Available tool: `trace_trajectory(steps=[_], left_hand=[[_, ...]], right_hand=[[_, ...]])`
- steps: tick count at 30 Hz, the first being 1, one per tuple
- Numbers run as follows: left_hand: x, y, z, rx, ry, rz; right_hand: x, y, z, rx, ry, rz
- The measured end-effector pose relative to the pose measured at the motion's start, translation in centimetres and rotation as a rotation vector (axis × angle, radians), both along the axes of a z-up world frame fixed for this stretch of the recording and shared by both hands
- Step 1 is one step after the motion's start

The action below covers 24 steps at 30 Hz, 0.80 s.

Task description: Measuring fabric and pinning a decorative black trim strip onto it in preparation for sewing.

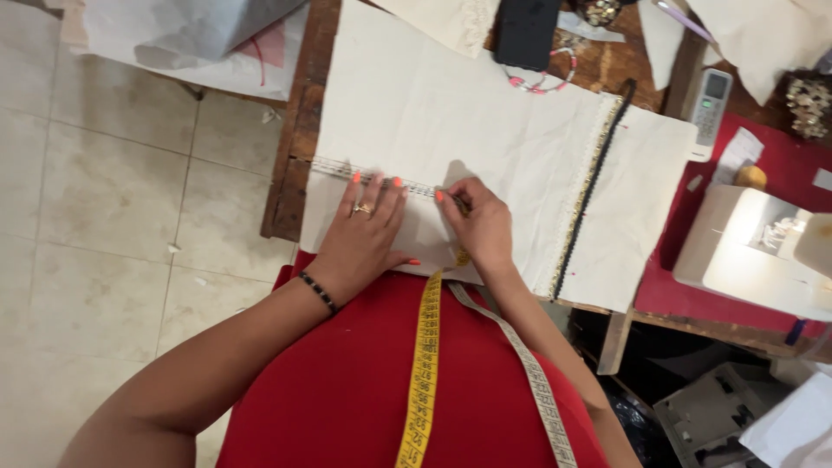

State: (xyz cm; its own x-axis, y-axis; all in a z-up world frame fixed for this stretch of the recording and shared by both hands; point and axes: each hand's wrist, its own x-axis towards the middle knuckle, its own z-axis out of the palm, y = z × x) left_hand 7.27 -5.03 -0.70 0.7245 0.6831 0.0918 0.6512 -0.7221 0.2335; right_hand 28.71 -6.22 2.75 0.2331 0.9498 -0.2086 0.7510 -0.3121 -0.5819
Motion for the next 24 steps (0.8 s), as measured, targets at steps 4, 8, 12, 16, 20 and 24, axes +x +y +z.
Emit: trace_trajectory(steps=[4, 8, 12, 16, 20, 24], left_hand=[[0.4, 0.2, -0.1, 0.061, -0.004, -0.036], [0.3, 0.2, -0.4, 0.095, 0.066, 0.001], [0.0, 0.0, -0.7, 0.091, 0.065, 0.001], [-0.2, -0.1, -0.3, 0.088, 0.059, 0.012], [-0.1, -0.3, -0.7, 0.053, 0.041, 0.015], [-0.2, -0.3, -0.6, 0.079, 0.043, 0.016]], right_hand=[[0.6, -0.4, -0.4, 0.018, 0.025, -0.044], [0.6, -0.2, -0.5, 0.001, 0.033, -0.033], [0.5, -0.1, -0.6, 0.070, 0.026, -0.006], [0.5, -0.3, -1.3, 0.128, 0.015, 0.017], [0.7, -0.6, -2.0, 0.132, -0.037, 0.024], [0.7, -0.6, -1.4, 0.135, -0.032, 0.037]])
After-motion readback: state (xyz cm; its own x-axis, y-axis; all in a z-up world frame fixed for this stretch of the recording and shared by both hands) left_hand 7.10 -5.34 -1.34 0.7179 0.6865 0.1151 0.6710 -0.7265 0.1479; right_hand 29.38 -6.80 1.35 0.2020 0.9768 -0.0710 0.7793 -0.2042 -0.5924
